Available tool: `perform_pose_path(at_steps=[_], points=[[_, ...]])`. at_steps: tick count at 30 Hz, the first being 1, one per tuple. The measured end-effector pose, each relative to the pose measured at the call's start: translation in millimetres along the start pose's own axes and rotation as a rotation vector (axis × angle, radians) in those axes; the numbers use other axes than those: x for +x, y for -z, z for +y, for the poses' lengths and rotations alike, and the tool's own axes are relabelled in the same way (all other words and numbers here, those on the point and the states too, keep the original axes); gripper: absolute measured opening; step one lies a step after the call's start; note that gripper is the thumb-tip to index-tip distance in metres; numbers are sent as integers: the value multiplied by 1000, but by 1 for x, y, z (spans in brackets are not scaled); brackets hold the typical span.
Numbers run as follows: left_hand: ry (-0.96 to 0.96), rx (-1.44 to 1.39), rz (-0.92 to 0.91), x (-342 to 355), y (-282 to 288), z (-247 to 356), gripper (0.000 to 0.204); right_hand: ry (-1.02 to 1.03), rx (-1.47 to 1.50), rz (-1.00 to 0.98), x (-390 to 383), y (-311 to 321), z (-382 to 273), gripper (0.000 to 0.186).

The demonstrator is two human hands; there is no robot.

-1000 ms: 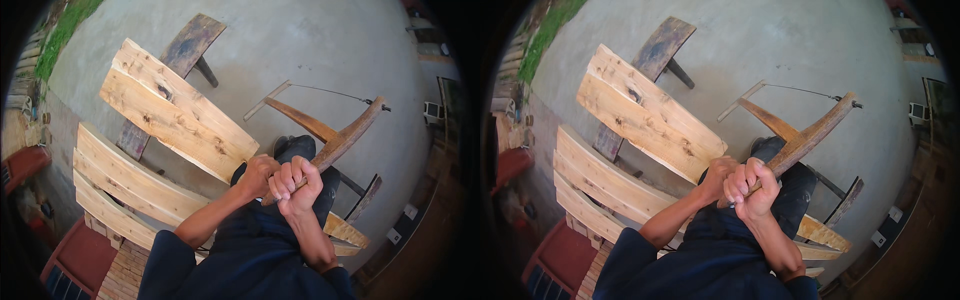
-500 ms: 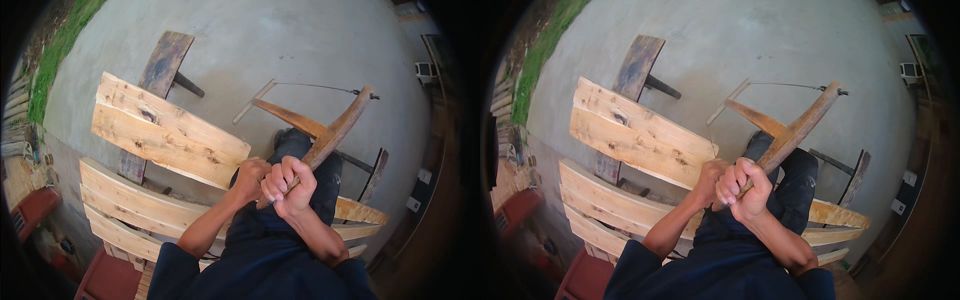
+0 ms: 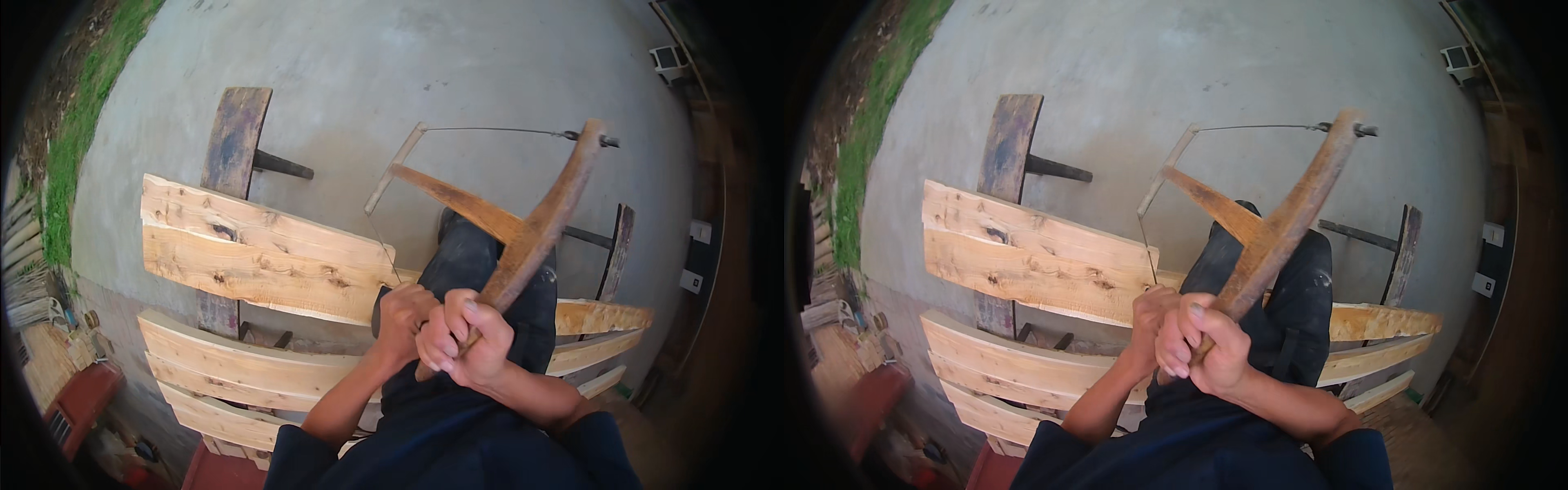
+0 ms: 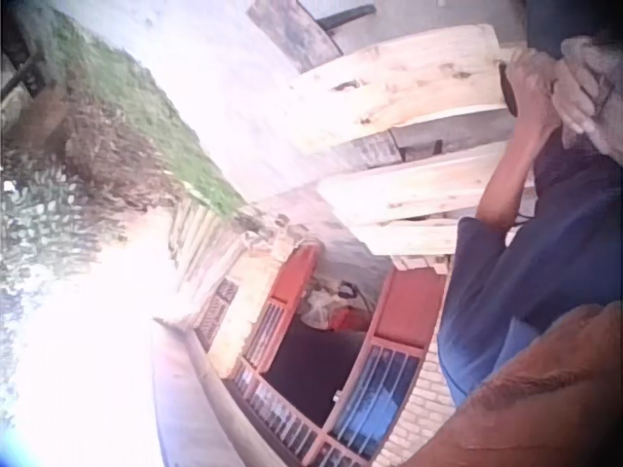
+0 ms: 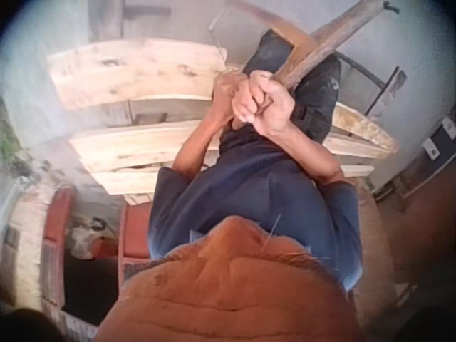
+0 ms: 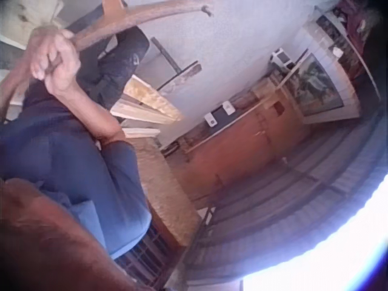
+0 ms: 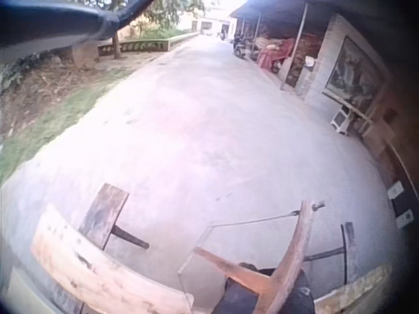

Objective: The person uses a bow saw to cut a long wooden plank resting on a makeshift sawhorse. They pull the saw back and forth repeatedly to advance the cut through the wood.

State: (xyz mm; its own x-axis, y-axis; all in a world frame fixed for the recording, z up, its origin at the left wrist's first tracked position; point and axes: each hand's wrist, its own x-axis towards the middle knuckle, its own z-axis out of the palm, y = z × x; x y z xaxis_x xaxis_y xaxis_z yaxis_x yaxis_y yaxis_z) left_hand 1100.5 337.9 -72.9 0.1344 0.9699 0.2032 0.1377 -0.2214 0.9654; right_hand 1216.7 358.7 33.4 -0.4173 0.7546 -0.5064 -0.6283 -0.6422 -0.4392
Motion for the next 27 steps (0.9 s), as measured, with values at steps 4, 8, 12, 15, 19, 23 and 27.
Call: perform_pose_path(at_steps=[4,8,12,15,19,23,27], points=[[47,31,52,-4,-5,-13,27,-20,63,-62,7,10,3,37],[-21,94,202,-2,-12,-3,26,-45,52,-81,3,14,-1,34],[-35,87,101,-4,-10,3,26,-92,179,-61,-5,18,-4,32],[-78,39,32,-6,-4,33,22,-160,155,-89,-32,-14,-27,31],[-142,97,34,9,-2,86,19,-199,128,-213,-59,-44,-61,33],[-86,161,40,13,-6,76,19,-158,171,-175,-48,-23,-53,36],[-10,125,20,6,-7,5,17,-105,140,-111,0,25,-14,40]])
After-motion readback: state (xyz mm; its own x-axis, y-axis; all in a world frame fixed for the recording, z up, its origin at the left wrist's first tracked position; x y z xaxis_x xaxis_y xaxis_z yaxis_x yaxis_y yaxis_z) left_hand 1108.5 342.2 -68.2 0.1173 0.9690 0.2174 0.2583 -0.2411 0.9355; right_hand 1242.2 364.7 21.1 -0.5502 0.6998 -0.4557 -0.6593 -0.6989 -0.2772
